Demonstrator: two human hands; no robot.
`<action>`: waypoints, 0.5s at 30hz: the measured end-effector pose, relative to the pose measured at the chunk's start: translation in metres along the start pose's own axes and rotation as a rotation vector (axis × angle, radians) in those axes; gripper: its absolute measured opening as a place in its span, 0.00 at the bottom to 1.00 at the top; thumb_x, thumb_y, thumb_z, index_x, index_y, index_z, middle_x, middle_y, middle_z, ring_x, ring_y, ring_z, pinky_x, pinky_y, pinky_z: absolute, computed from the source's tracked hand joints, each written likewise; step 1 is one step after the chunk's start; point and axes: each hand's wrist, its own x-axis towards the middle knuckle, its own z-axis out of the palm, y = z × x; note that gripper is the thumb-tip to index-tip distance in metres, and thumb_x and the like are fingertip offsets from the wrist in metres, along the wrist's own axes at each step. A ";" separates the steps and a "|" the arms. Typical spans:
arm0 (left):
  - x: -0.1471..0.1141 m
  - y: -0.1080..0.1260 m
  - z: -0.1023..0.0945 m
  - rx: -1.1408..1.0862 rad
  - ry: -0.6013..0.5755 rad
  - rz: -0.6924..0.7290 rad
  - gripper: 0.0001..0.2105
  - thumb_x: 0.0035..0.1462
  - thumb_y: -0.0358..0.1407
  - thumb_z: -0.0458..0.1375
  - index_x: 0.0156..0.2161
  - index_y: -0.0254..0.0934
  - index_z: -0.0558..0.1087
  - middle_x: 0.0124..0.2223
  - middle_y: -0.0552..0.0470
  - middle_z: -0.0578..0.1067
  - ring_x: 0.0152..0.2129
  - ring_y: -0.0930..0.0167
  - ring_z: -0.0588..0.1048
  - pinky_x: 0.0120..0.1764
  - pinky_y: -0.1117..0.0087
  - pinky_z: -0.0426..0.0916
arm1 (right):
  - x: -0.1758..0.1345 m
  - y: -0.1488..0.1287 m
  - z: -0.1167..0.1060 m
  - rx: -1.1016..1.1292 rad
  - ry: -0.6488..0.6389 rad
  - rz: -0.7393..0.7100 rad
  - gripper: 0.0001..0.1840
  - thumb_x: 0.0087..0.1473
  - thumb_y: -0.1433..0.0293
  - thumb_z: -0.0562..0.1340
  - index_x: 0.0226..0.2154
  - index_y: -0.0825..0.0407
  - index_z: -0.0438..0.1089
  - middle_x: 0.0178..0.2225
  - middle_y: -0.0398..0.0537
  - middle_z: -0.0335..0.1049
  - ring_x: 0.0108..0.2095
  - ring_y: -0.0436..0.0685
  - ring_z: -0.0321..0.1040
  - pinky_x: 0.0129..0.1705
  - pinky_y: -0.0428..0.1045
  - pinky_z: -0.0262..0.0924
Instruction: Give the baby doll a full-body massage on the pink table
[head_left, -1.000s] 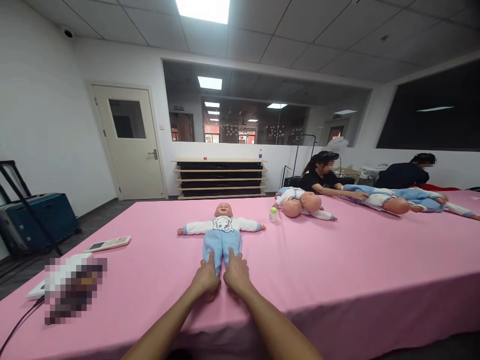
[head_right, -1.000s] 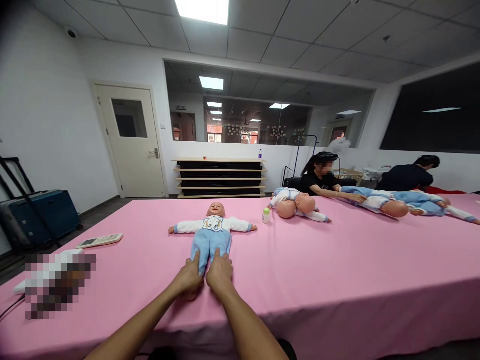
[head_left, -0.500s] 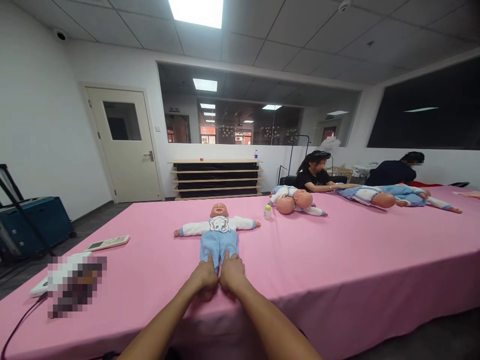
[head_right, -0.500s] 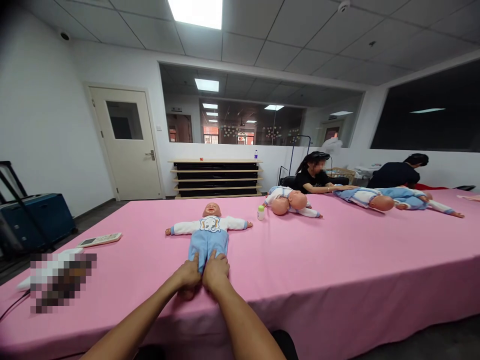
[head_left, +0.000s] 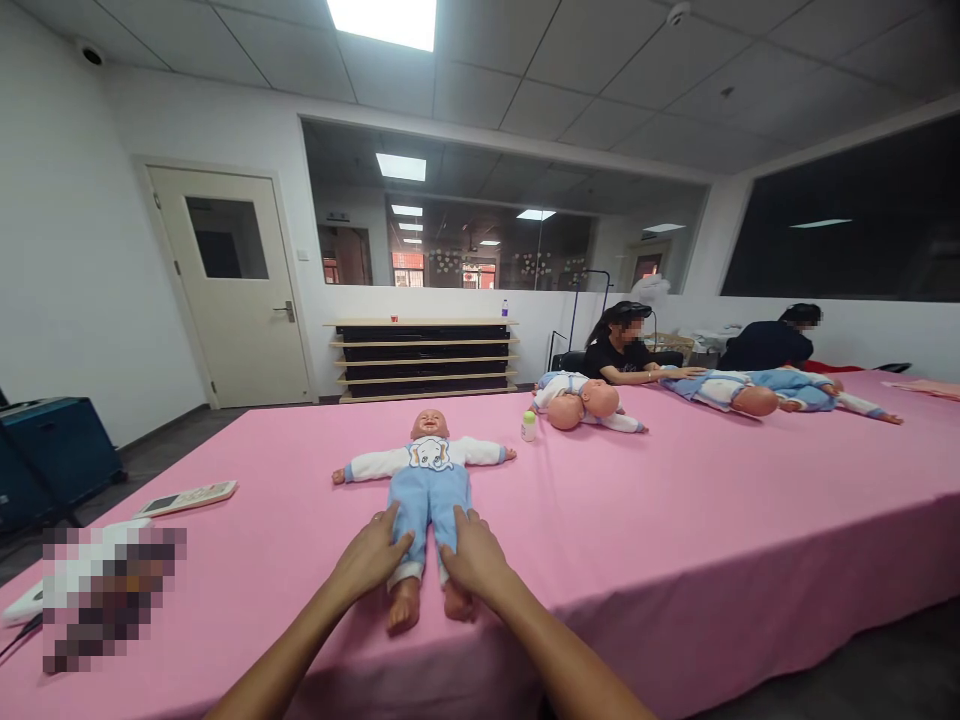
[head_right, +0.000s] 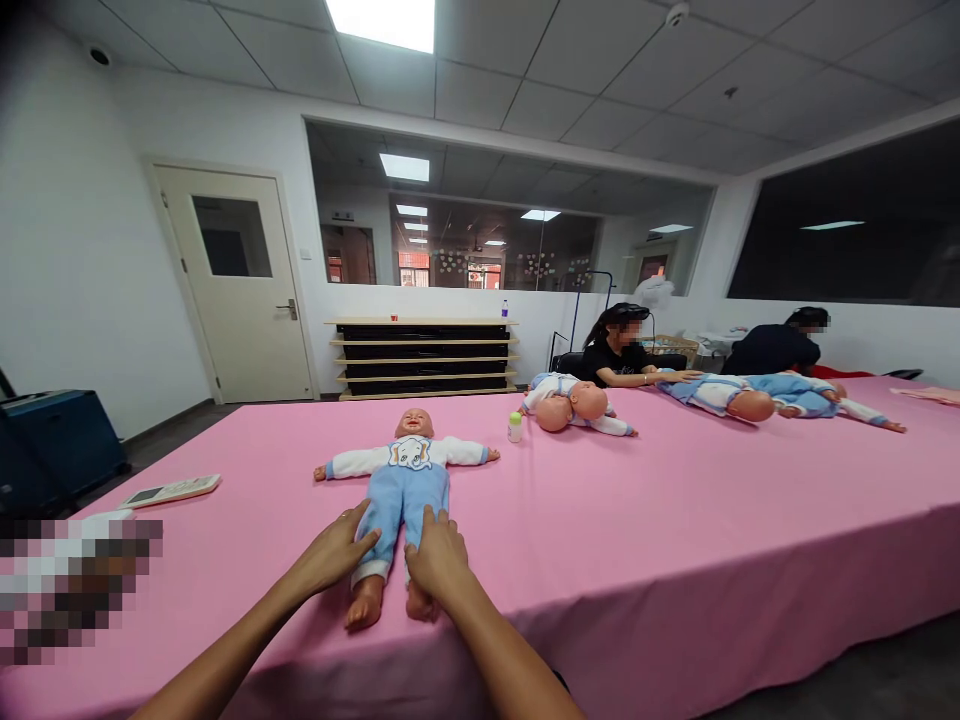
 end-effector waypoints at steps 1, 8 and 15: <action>0.004 -0.003 -0.002 -0.023 0.037 0.024 0.33 0.59 0.48 0.45 0.65 0.30 0.54 0.62 0.34 0.63 0.59 0.54 0.63 0.58 0.54 0.58 | 0.002 0.002 -0.001 0.028 0.022 -0.013 0.35 0.54 0.63 0.55 0.63 0.56 0.53 0.58 0.64 0.60 0.56 0.68 0.62 0.54 0.61 0.58; 0.063 -0.031 0.021 -0.118 0.177 0.118 0.32 0.62 0.49 0.45 0.66 0.35 0.53 0.68 0.44 0.55 0.65 0.61 0.52 0.65 0.55 0.49 | 0.036 0.021 0.015 0.145 0.121 -0.121 0.33 0.58 0.64 0.53 0.62 0.61 0.55 0.62 0.64 0.56 0.63 0.69 0.53 0.62 0.63 0.50; 0.137 -0.016 0.032 -0.227 0.185 0.202 0.29 0.61 0.49 0.48 0.65 0.42 0.57 0.67 0.50 0.57 0.65 0.61 0.53 0.65 0.53 0.50 | 0.107 0.065 0.010 0.198 0.335 -0.209 0.28 0.58 0.64 0.53 0.59 0.57 0.60 0.58 0.59 0.62 0.59 0.64 0.60 0.61 0.61 0.55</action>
